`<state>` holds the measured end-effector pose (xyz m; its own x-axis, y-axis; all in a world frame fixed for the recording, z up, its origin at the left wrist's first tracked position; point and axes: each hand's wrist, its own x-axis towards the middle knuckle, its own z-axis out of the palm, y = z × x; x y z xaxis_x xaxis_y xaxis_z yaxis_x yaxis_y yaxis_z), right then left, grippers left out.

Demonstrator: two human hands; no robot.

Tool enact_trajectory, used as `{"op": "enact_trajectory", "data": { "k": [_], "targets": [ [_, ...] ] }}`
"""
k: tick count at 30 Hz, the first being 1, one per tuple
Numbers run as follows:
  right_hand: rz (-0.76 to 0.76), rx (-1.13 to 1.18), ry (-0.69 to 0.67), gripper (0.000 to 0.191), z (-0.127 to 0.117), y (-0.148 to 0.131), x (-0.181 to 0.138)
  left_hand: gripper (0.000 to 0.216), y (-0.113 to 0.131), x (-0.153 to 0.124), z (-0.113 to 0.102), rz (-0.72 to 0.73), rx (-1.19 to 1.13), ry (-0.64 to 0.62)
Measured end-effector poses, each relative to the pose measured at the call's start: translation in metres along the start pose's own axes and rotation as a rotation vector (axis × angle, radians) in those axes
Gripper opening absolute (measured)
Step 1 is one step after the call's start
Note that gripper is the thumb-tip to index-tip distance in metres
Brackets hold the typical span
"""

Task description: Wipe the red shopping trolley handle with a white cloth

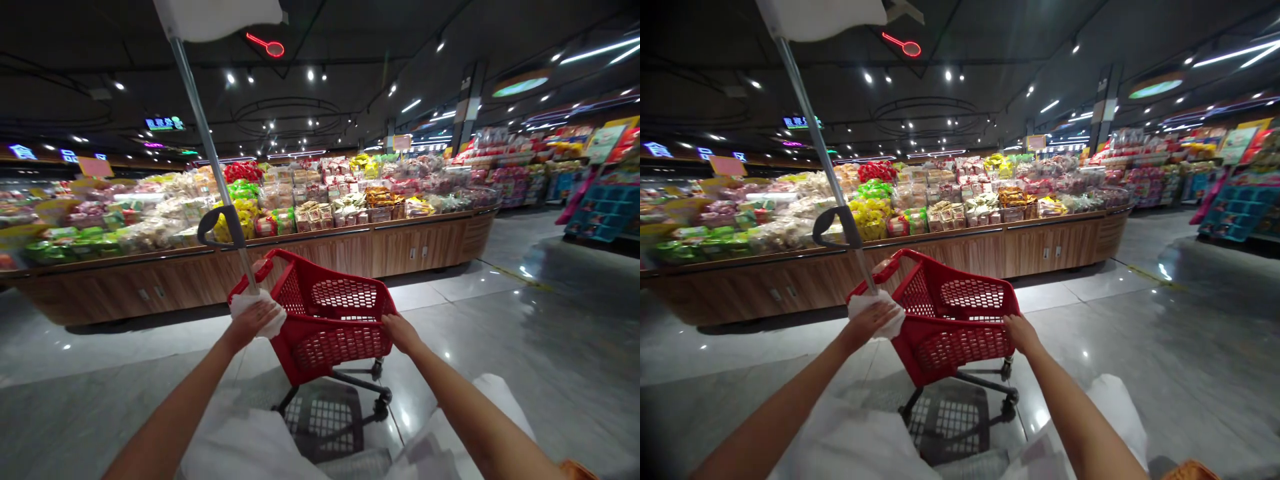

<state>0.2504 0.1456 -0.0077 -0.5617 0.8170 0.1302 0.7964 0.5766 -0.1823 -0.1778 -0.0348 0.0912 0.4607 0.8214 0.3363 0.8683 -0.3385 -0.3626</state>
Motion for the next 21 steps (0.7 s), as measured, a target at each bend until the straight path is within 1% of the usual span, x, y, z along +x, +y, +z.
{"op": "enact_trajectory", "data": {
  "k": [2,3,5,7,9,11,12,15,17,19,21],
  "targets": [
    [0.004,-0.019,0.02,0.027,0.001,0.011,0.004,0.043,-0.024,-0.026,-0.016,0.043,-0.021,-0.015],
    [0.013,-0.033,0.034,0.028,0.002,0.014,0.007,0.043,-0.032,-0.034,-0.02,0.019,-0.019,0.0],
    [0.044,-0.059,0.057,0.031,0.005,0.013,0.012,0.044,-0.04,-0.04,-0.02,-0.115,0.004,0.081],
    [0.039,-0.069,0.069,0.034,0.009,-0.001,0.018,0.043,-0.038,-0.032,-0.011,-0.272,0.017,0.169],
    [-0.019,-0.051,0.082,0.035,0.014,-0.028,0.024,0.041,-0.029,-0.014,0.0,-0.361,0.005,0.192],
    [-0.107,0.0,0.108,0.039,0.02,-0.065,0.031,0.039,-0.015,0.006,0.008,-0.42,-0.002,0.184],
    [-0.154,0.036,0.124,0.045,0.022,-0.086,0.034,0.038,-0.008,0.014,0.009,-0.447,-0.002,0.181],
    [-0.247,0.186,0.174,0.061,0.025,-0.146,0.044,0.037,0.014,0.03,0.008,-0.491,-0.004,0.182],
    [-0.294,0.318,0.203,0.069,0.023,-0.18,0.051,0.033,0.029,0.037,0.004,-0.495,-0.006,0.178],
    [-0.336,0.48,0.23,0.07,0.017,-0.206,0.057,0.028,0.045,0.045,0.001,-0.493,-0.01,0.178],
    [-0.307,0.651,0.265,0.062,0.01,-0.219,0.059,0.025,0.061,0.055,-0.003,-0.472,-0.037,0.179]
  ]
}}
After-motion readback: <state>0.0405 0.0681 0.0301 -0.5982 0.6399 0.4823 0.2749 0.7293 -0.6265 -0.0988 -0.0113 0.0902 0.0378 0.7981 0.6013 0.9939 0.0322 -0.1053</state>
